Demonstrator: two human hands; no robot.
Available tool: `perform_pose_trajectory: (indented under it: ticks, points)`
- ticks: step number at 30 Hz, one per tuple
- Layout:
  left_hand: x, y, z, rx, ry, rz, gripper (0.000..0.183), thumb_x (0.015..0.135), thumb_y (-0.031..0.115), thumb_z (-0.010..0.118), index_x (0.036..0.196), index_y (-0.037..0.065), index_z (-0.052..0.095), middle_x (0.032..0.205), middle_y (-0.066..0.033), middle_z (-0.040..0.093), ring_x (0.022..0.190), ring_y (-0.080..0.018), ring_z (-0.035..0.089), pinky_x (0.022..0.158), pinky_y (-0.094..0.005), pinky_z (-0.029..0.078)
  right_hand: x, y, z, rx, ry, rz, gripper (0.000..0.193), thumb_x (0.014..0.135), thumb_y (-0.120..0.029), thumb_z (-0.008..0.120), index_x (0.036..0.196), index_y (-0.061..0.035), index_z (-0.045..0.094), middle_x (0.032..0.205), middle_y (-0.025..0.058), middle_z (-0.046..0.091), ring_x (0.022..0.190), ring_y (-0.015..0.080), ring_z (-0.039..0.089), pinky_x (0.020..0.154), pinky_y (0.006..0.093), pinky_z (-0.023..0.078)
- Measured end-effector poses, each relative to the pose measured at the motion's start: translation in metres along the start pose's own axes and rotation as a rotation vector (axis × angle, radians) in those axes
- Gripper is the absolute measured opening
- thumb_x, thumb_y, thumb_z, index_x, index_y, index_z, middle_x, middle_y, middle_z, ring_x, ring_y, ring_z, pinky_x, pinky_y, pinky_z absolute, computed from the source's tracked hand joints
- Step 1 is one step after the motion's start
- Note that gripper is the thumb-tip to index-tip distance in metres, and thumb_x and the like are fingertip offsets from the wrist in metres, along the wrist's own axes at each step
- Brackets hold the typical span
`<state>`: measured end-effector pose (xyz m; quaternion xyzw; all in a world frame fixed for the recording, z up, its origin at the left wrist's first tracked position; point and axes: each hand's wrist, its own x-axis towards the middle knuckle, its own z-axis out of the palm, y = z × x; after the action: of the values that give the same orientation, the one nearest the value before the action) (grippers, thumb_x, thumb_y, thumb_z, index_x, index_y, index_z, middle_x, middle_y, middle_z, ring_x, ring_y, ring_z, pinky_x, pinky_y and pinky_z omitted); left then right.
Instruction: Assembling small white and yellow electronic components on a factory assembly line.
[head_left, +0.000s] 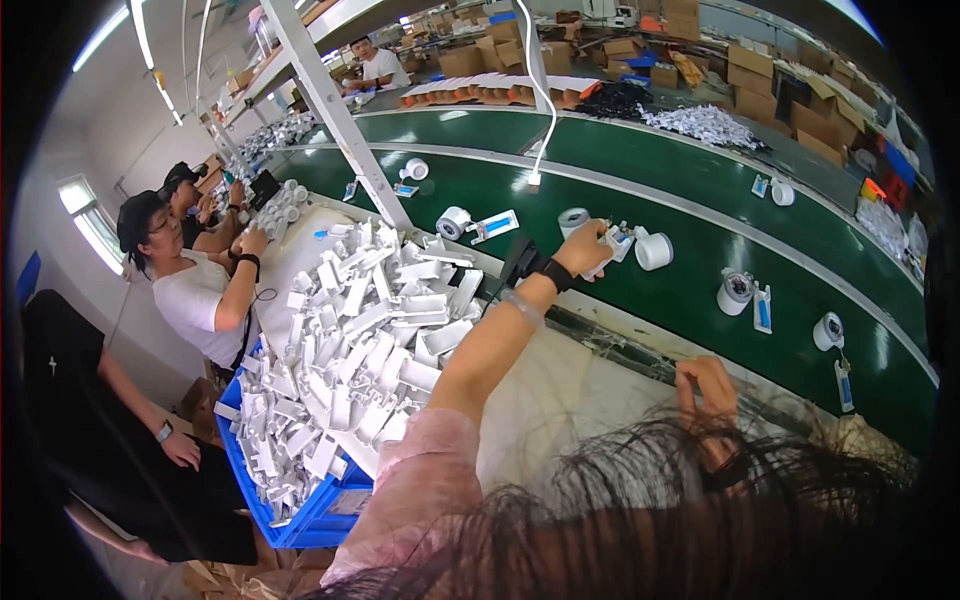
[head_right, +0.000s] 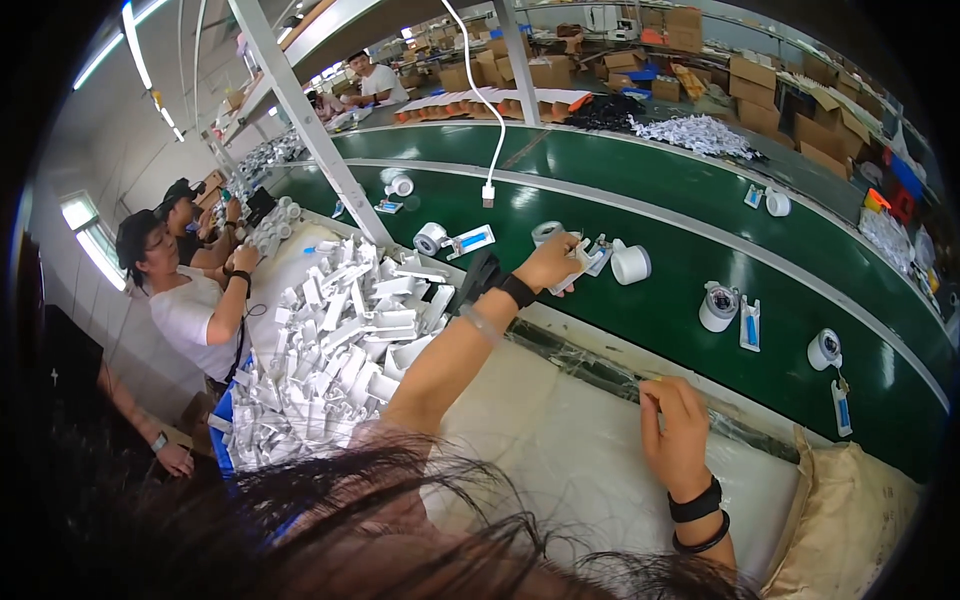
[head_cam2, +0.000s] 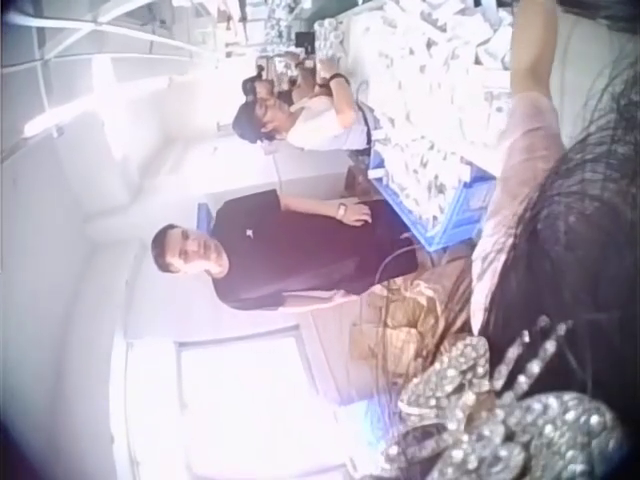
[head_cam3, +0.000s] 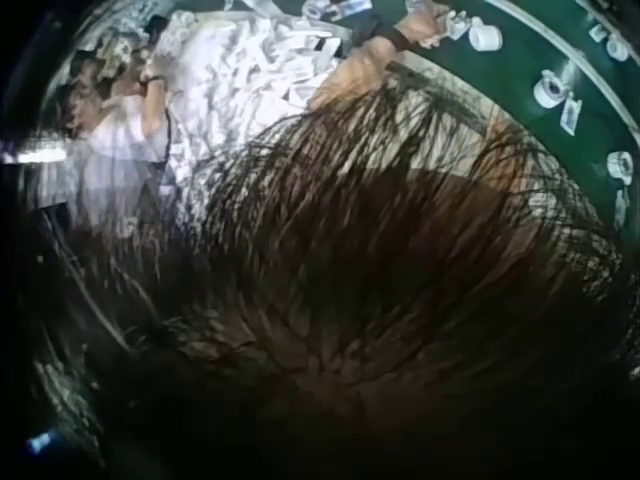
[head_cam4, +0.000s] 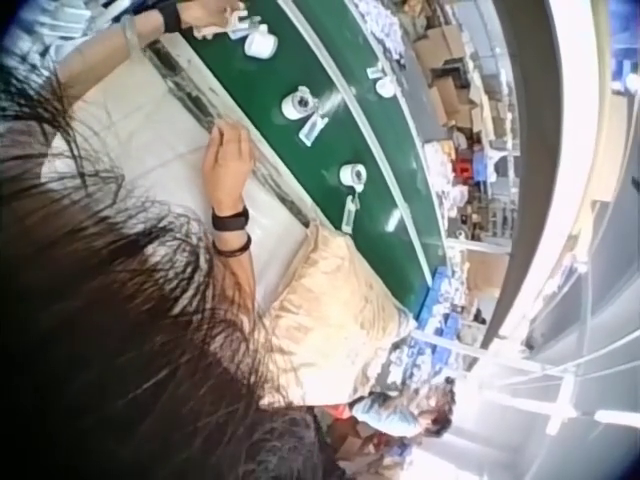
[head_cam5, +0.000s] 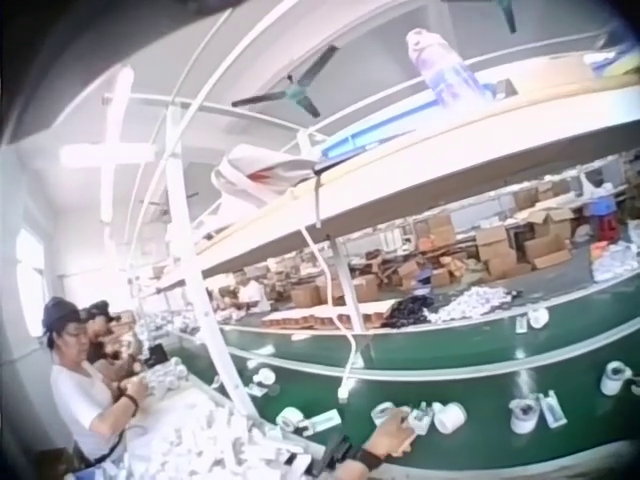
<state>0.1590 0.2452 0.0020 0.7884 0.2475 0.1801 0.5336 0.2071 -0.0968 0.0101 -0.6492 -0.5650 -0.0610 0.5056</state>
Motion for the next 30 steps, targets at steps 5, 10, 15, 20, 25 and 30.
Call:
perform_pose_trajectory:
  ticks: [5,10,15,20,25,30]
  points:
    - [-0.061,0.049,0.000,-0.067,-0.380,0.120,0.043,0.082,0.006,0.057,0.124,-0.004,0.050,0.088,-0.0129,0.064,0.066,-0.0158,0.065,0.051,-0.0287,0.054,0.001,0.006,0.002,-0.086,0.053,-0.054,0.030,0.081,0.002,0.065,0.110,-0.0025,0.060,0.106,0.0192,0.060,0.098,0.0354,0.058,0.084,0.0383,0.047]
    - [-0.110,0.075,0.016,0.050,-0.874,0.288,0.043,0.083,0.009,0.059,0.124,0.001,0.055,0.107,-0.0088,0.064,0.088,-0.0164,0.062,0.079,-0.0305,0.051,0.004,-0.006,0.000,-0.226,-0.024,-0.044,0.054,0.077,-0.009,0.071,0.128,-0.0054,0.053,0.126,0.0186,0.054,0.119,0.0369,0.049,0.104,0.0459,0.036]
    - [-0.136,0.092,0.028,0.325,-1.065,0.298,0.051,0.079,0.006,0.060,0.129,0.004,0.052,0.115,-0.0115,0.064,0.100,-0.0202,0.060,0.086,-0.0320,0.047,-0.003,0.004,-0.001,0.001,-0.364,-0.061,0.037,0.079,-0.011,0.070,0.113,-0.0066,0.058,0.100,0.0107,0.064,0.098,0.0303,0.058,0.105,0.0486,0.035]
    - [-0.139,0.089,0.033,0.504,-0.990,0.345,0.043,0.077,0.008,0.060,0.120,0.003,0.055,0.106,-0.0161,0.065,0.092,-0.0319,0.063,0.077,-0.0402,0.048,0.001,-0.003,-0.008,0.119,-0.374,0.091,0.024,0.079,-0.009,0.070,0.101,-0.0055,0.061,0.086,0.0076,0.063,0.087,0.0273,0.059,0.098,0.0416,0.040]
    - [-0.143,0.065,0.065,0.630,-0.217,0.407,0.035,0.079,0.012,0.061,0.111,0.003,0.048,0.089,-0.0211,0.062,0.085,-0.0429,0.060,0.070,-0.0501,0.047,-0.003,-0.005,-0.008,0.505,-0.429,0.448,0.022,0.087,-0.005,0.069,0.107,-0.0027,0.060,0.086,0.0031,0.063,0.077,0.0103,0.062,0.075,0.0260,0.049]
    - [-0.145,0.063,0.075,0.394,-0.154,0.343,0.040,0.080,0.011,0.063,0.113,0.004,0.044,0.083,-0.0212,0.060,0.077,-0.0410,0.061,0.065,-0.0456,0.046,0.002,-0.006,-0.007,0.733,-0.421,0.550,0.019,0.091,-0.004,0.065,0.108,-0.0004,0.059,0.085,0.0021,0.064,0.071,0.0088,0.061,0.071,0.0253,0.048]
